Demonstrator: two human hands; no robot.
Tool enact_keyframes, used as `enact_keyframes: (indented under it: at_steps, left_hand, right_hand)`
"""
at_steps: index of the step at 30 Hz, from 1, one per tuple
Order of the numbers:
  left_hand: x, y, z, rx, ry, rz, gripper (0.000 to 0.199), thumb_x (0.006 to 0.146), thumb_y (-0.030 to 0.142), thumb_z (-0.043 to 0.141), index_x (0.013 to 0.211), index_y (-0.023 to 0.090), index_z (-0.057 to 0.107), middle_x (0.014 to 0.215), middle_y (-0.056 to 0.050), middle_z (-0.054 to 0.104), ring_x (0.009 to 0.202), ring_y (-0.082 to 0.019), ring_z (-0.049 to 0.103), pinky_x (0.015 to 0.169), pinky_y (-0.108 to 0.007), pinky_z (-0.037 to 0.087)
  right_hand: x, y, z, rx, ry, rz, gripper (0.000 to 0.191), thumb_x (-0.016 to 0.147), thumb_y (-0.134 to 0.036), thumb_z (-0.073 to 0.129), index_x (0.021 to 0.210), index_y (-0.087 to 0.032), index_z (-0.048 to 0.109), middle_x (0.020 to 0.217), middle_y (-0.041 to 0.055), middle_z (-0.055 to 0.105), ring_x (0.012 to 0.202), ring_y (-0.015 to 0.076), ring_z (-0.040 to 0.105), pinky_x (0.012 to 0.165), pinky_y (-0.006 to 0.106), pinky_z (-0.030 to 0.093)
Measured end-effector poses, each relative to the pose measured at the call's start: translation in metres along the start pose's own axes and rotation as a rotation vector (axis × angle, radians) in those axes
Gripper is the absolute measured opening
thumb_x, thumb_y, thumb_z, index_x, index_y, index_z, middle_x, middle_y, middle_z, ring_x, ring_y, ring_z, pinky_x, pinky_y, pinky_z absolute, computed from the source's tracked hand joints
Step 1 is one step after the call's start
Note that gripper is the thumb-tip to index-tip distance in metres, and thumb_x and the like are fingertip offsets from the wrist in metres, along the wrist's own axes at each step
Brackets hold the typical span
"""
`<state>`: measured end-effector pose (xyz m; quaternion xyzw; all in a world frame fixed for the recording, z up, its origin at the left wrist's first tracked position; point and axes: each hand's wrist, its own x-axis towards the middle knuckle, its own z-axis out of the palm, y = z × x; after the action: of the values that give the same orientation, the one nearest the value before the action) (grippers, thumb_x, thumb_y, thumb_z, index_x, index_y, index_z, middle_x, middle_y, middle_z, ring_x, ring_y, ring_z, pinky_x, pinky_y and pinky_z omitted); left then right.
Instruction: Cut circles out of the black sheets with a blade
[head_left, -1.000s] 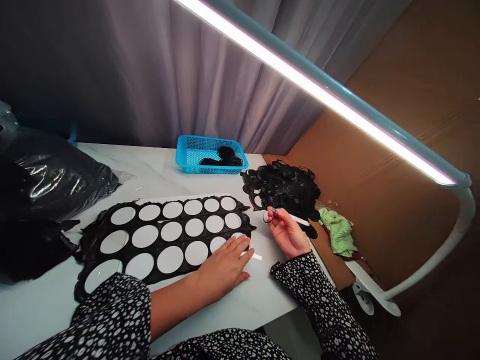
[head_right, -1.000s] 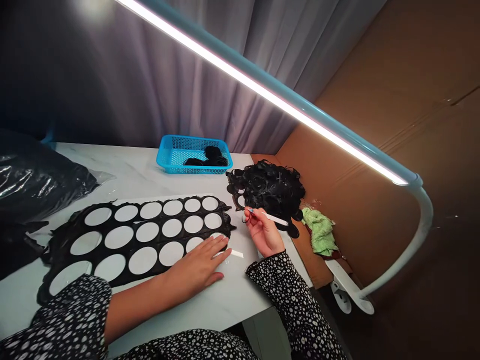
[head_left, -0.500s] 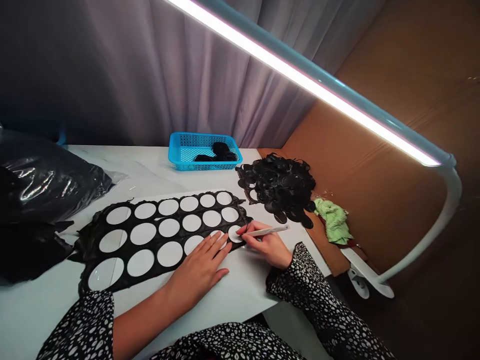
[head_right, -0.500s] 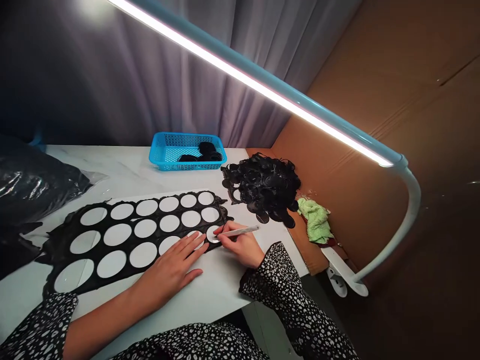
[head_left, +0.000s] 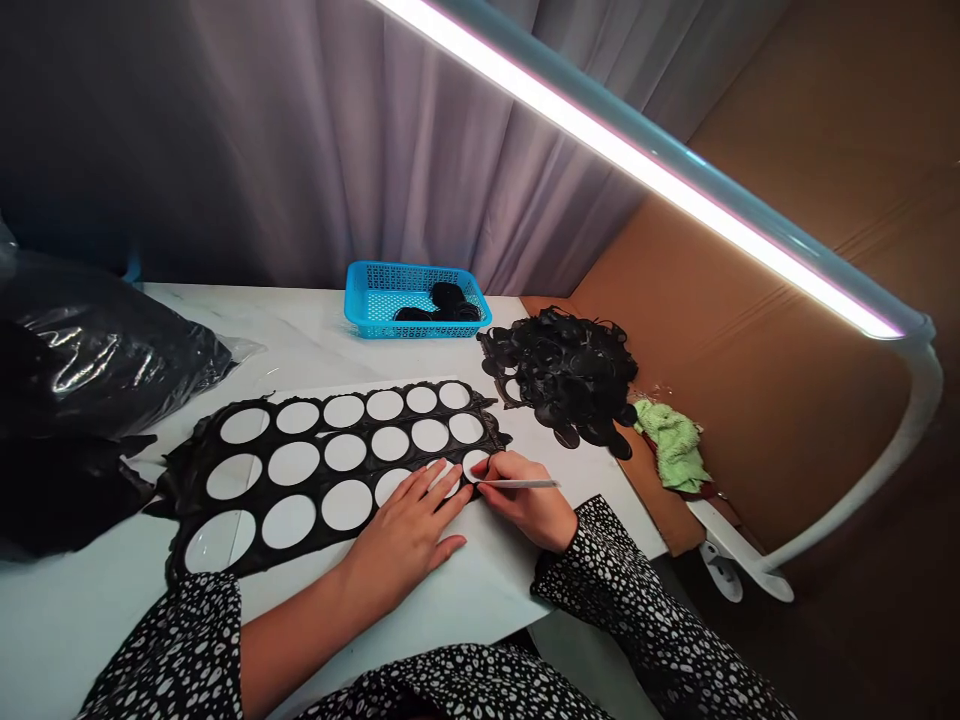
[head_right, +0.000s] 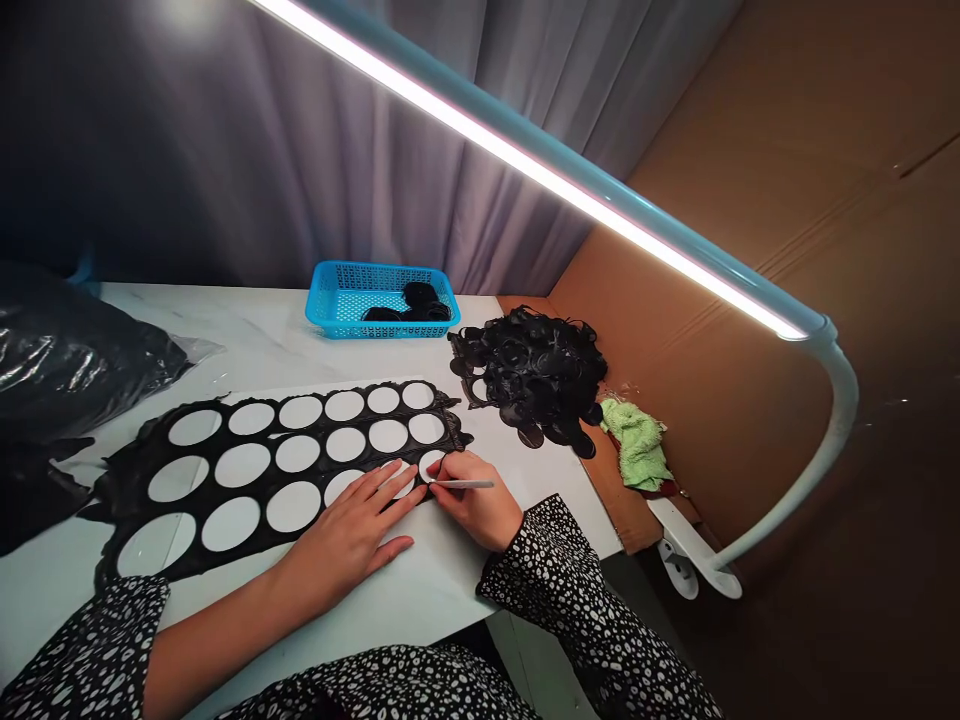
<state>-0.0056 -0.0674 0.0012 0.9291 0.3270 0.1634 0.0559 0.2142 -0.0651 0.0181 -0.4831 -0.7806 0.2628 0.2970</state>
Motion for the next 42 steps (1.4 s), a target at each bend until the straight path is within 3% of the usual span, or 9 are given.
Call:
enact_keyframes:
  at_steps: [5,7,10,12,14,20,25,30,42]
  left_hand:
    - [-0.001,0.000,-0.002,-0.036,-0.004,-0.036,0.046,0.098,0.046,0.050,0.140,0.027,0.048,0.158,-0.008,0.033,0.146,-0.031,0.027,0.109,-0.045,0.040]
    - [-0.001,0.000,-0.001,-0.042,-0.001,-0.046,0.045,0.098,0.044,0.051,0.140,0.027,0.049,0.159,-0.010,0.029,0.146,-0.032,0.026,0.108,-0.046,0.041]
    - [-0.002,-0.001,-0.003,-0.059,-0.007,-0.053,0.046,0.097,0.042,0.053,0.140,0.027,0.048,0.159,-0.011,0.028,0.145,-0.033,0.028,0.107,-0.047,0.042]
    - [-0.005,0.000,-0.005,-0.067,-0.006,-0.044,0.050,0.096,0.042,0.055,0.143,0.027,0.045,0.158,-0.011,0.031,0.145,-0.032,0.030,0.108,-0.046,0.042]
    - [-0.011,0.000,-0.008,-0.050,0.007,-0.045,0.053,0.097,0.043,0.053,0.146,0.025,0.042,0.156,-0.013,0.036,0.142,-0.031,0.035,0.108,-0.046,0.043]
    - [-0.038,-0.003,-0.010,0.059,0.059,-0.030,0.048,0.101,0.045,0.043,0.138,0.015,0.050,0.145,-0.016,0.050,0.134,-0.030,0.047,0.108,-0.046,0.043]
    - [-0.043,-0.002,-0.011,0.082,0.029,-0.030,0.049,0.101,0.045,0.043,0.139,0.015,0.049,0.145,-0.016,0.050,0.135,-0.030,0.047,0.108,-0.046,0.043]
    - [-0.045,-0.002,-0.010,0.085,0.052,-0.025,0.050,0.101,0.047,0.042,0.140,0.016,0.048,0.147,-0.017,0.048,0.136,-0.030,0.045,0.110,-0.046,0.041]
    - [-0.047,-0.004,-0.010,0.066,0.046,-0.041,0.050,0.098,0.047,0.050,0.140,0.020,0.049,0.150,-0.015,0.044,0.140,-0.030,0.039,0.112,-0.047,0.037]
  right_hand:
    - [0.004,0.006,-0.003,-0.358,-0.037,-0.221,0.015,0.094,-0.015,0.047,0.095,-0.021,0.060,0.105,0.0125,0.068,0.095,0.0252,0.061,0.083,0.039,0.050]
    - [0.017,0.022,-0.025,-0.398,0.134,-0.116,0.017,0.093,-0.015,0.044,0.092,-0.021,0.060,0.099,0.0129,0.069,0.092,0.0253,0.061,0.081,0.038,0.049]
    - [0.041,0.050,-0.063,-0.343,0.506,0.177,0.014,0.089,-0.021,0.046,0.078,-0.021,0.056,0.086,0.0099,0.069,0.078,0.0229,0.062,0.072,0.034,0.048]
    - [0.050,0.057,-0.076,-0.178,0.549,0.262,0.017,0.086,-0.027,0.052,0.070,-0.022,0.051,0.084,0.0075,0.070,0.071,0.0204,0.062,0.066,0.031,0.046]
    - [0.051,0.049,-0.070,0.009,0.443,0.256,0.021,0.084,-0.029,0.056,0.066,-0.022,0.048,0.084,0.0059,0.072,0.074,0.0197,0.063,0.066,0.029,0.045]
    - [0.033,-0.006,-0.010,0.232,0.021,0.185,0.016,0.085,-0.028,0.057,0.071,-0.021,0.054,0.086,0.0035,0.071,0.074,0.0172,0.060,0.067,0.029,0.045]
    - [0.033,-0.020,0.000,0.301,0.032,0.206,0.020,0.084,-0.028,0.060,0.067,-0.020,0.051,0.085,0.0034,0.068,0.072,0.0156,0.057,0.065,0.028,0.043]
    - [0.026,-0.023,0.012,0.455,-0.107,0.191,0.025,0.083,-0.030,0.064,0.065,-0.021,0.048,0.081,0.0030,0.066,0.074,0.0164,0.059,0.065,0.028,0.045]
    - [0.017,-0.021,0.025,0.316,-0.104,0.120,0.018,0.085,-0.023,0.064,0.069,-0.021,0.054,0.084,0.0021,0.069,0.080,0.0170,0.061,0.073,0.030,0.045]
